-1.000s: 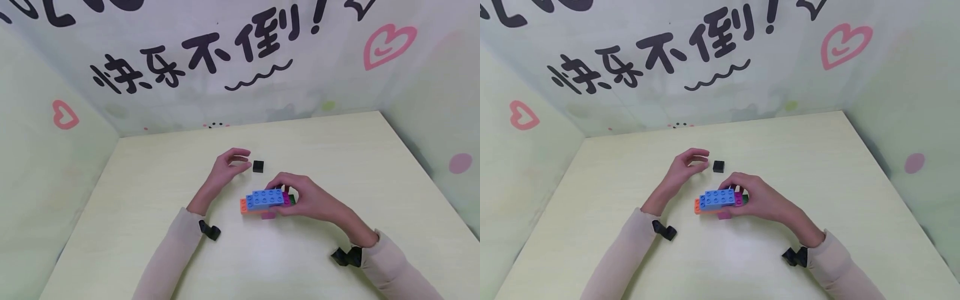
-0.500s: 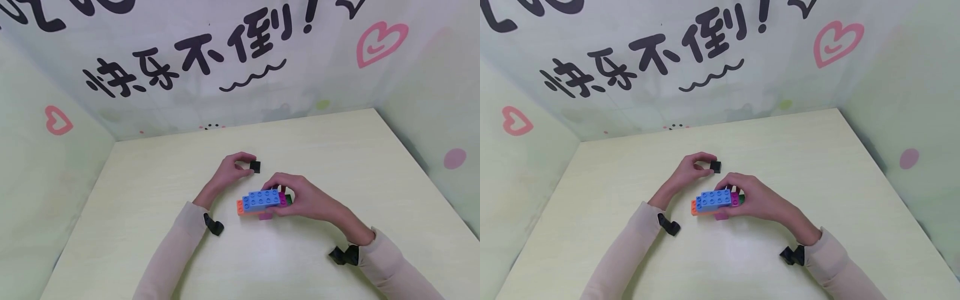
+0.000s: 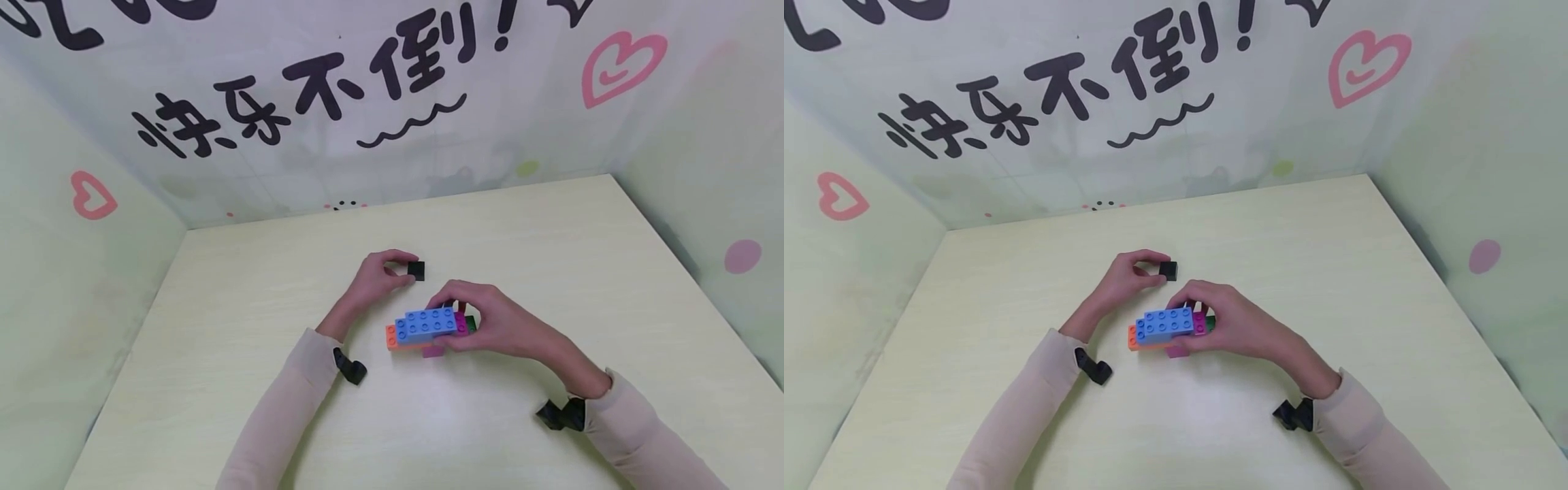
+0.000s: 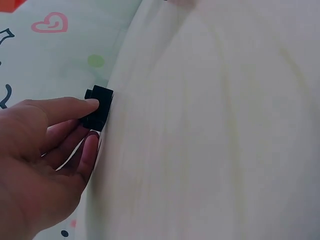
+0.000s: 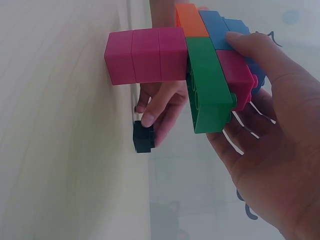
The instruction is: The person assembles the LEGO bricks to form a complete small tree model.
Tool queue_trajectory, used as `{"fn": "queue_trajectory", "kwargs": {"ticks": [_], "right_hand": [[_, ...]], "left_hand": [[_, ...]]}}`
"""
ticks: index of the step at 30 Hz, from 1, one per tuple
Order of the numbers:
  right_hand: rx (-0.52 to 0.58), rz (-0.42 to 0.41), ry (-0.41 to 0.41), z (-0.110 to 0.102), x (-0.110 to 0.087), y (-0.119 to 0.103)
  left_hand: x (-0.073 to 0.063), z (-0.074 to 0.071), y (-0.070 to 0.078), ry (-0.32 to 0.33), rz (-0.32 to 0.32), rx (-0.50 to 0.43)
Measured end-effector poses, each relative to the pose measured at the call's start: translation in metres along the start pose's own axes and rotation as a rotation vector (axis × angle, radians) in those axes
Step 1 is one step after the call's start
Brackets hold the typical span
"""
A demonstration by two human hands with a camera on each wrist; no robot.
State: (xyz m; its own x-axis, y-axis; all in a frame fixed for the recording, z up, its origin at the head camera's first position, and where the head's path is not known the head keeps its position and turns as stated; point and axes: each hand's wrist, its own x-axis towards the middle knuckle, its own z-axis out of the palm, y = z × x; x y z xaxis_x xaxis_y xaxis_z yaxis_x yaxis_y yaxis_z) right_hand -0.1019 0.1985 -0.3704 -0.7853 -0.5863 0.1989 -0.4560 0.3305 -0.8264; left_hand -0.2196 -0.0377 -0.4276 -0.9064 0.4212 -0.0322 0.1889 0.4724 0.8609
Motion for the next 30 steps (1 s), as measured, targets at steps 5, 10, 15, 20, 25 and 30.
{"fn": "queue_trajectory", "kwargs": {"ticks": [5,10,15,20,25,30], "right_hand": [[0.001,0.005,-0.005,0.001,0.002,-0.002],[0.006,0.003,-0.004,0.0,0.002,-0.003],[0.019,-0.014,0.0,0.0,0.001,-0.003],[0.002,-0.029,0.01,0.001,0.001,-0.004],[-0.013,-0.063,0.033,0.002,0.002,-0.012],[-0.017,-0.111,0.049,0.0,0.004,-0.031]], "left_hand": [[-0.007,-0.006,0.004,0.022,-0.006,-0.086],[-0.027,-0.015,0.024,0.031,0.017,-0.178],[-0.055,-0.024,0.053,0.028,0.089,-0.252],[-0.082,-0.03,0.08,0.009,0.224,-0.256],[-0.103,-0.029,0.107,-0.027,0.3,-0.222],[-0.115,-0.028,0.123,-0.049,0.316,-0.202]]}}
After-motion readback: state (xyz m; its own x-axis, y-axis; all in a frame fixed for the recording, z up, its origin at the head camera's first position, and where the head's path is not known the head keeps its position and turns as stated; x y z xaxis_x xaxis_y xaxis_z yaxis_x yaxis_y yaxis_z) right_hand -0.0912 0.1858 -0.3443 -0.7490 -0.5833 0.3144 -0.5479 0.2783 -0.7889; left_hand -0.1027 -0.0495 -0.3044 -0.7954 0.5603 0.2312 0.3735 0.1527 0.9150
